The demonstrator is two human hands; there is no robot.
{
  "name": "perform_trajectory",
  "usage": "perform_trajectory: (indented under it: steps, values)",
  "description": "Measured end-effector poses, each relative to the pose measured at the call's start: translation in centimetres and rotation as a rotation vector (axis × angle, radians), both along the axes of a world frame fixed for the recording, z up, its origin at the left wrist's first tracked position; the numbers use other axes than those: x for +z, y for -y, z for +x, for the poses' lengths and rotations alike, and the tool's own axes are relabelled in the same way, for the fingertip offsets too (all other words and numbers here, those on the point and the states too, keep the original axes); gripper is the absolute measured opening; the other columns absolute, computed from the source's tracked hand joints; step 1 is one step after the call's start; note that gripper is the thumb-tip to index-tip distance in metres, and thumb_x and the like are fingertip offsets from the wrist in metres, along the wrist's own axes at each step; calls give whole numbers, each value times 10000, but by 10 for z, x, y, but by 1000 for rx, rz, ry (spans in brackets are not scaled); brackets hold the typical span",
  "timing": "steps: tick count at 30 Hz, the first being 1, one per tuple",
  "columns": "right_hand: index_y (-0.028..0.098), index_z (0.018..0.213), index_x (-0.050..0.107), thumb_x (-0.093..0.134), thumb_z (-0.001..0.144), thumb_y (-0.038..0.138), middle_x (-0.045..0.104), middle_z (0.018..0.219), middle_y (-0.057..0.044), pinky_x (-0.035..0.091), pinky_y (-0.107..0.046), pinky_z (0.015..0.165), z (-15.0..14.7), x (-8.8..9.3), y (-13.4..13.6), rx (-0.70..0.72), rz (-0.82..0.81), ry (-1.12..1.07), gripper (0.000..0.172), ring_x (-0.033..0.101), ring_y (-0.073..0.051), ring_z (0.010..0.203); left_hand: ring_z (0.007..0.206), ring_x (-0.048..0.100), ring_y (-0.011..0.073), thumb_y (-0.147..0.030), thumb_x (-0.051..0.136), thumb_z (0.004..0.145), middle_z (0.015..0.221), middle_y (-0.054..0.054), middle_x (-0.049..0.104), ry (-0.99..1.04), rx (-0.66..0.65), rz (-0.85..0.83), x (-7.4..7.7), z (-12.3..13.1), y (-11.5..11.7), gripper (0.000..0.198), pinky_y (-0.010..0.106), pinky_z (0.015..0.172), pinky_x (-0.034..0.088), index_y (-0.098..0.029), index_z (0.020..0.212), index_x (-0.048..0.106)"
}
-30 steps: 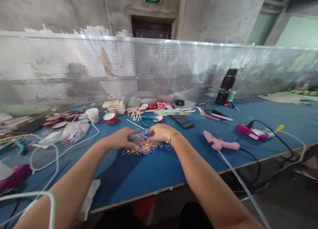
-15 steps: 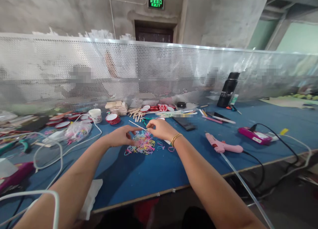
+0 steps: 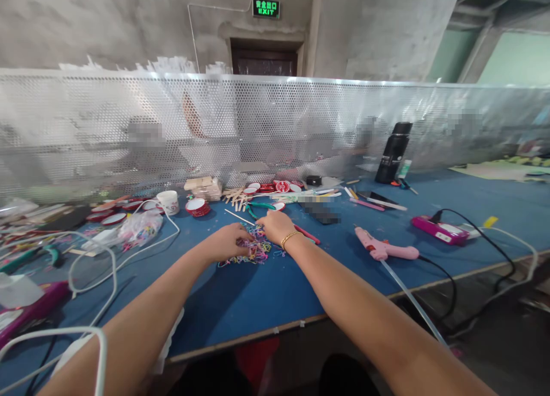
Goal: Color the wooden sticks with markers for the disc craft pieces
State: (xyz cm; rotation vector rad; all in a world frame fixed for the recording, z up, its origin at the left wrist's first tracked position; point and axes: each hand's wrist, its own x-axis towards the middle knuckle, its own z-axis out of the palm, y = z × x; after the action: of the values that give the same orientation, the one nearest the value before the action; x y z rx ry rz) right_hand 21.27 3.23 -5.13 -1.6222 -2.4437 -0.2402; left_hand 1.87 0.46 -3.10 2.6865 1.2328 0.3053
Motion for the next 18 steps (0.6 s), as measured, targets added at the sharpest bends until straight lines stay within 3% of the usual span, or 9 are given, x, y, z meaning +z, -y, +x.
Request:
perform_trajectory:
  steps: [3,7,12,18]
  values:
    - [262,1130,691,484,877,164,640,1077,-128,456,-276,876,-2,0,0,9,-16,2,341,608,-208,1046,912,585,189,-374,628,752,967,38,646,-18,15,-68,7,-8,-2,271,270,809,428,-255,969,738]
    - [189,1026,716,501,857,145,663,1042,-136,465,-284,838,-3,5,5,2,12,-23,276,630,-216,994,941,585,180,-291,599,756,1007,36,650,22,34,-97,15,-19,-3,303,258,823,427,-247,1030,721]
    - [199,923,712,552,869,268,701,998,-83,457,-254,819,-6,15,17,65,-66,-111,183,643,-188,960,1062,555,223,-517,666,705,1120,56,626,41,4,-74,15,-24,-1,518,304,921,403,-279,1164,666]
    - [243,1090,673,567,865,309,709,1041,-29,442,-215,803,-9,22,26,140,-62,-252,257,639,-148,957,1022,577,221,-568,583,764,1090,63,651,55,66,-29,13,-27,-3,490,304,875,424,-270,1141,681]
